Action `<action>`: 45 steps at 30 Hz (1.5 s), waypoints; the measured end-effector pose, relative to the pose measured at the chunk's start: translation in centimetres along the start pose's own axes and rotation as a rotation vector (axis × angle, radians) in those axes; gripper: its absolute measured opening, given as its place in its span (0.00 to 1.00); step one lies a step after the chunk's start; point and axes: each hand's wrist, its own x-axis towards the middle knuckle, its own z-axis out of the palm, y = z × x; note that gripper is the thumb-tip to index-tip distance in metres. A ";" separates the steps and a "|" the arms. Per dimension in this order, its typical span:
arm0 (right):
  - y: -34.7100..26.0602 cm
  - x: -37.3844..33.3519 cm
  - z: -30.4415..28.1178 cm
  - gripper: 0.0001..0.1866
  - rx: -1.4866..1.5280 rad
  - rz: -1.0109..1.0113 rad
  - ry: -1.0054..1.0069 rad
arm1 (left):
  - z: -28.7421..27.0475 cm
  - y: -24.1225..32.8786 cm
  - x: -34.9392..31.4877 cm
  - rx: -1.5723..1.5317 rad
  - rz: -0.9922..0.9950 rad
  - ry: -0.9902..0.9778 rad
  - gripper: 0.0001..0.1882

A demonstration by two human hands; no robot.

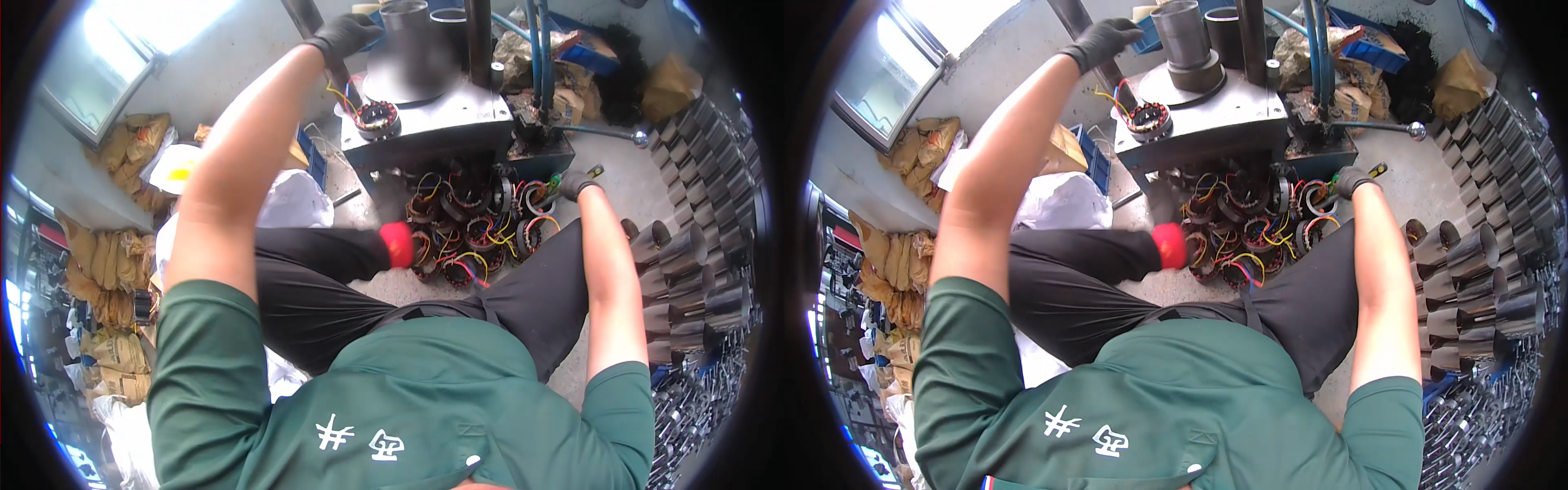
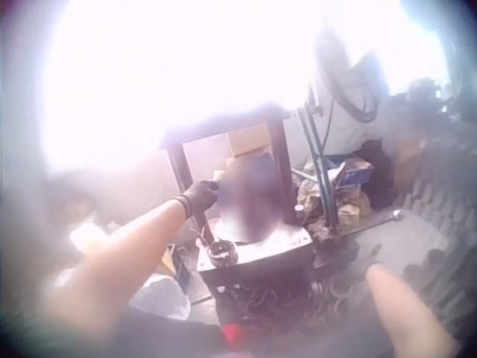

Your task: The person prepares and assembles motor stators by trimming wire ends with shears, picking components from buckets, and placing a stator into a hydraulic press to fit it into a metal casing.

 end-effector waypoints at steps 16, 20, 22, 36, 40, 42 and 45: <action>-8.7 -8.4 -12.6 0.16 0.885 -0.229 0.029 | 15.5 -8.4 -8.4 -0.929 -0.773 0.728 0.19; -11.1 -4.0 -16.1 0.17 0.924 -0.364 0.200 | 16.6 -11.5 -6.5 -0.974 -0.603 0.487 0.28; -10.7 -0.5 -16.9 0.18 1.001 -0.380 0.277 | 17.1 -11.8 -7.0 -1.099 -0.555 0.405 0.30; -4.1 13.0 -15.1 0.30 0.646 0.290 0.581 | 17.6 -8.9 -10.4 -0.060 -0.345 0.324 0.41; -4.3 13.0 -15.4 0.18 0.723 0.258 0.670 | 16.9 -8.3 -8.6 -0.123 -0.378 0.216 0.23; -3.5 13.1 -14.6 0.15 0.742 0.118 0.779 | 16.9 -8.6 -8.0 -0.176 -0.383 0.183 0.22; -2.3 13.4 -14.6 0.14 0.641 0.136 0.689 | 17.7 -9.3 -7.6 -0.191 -0.292 0.217 0.22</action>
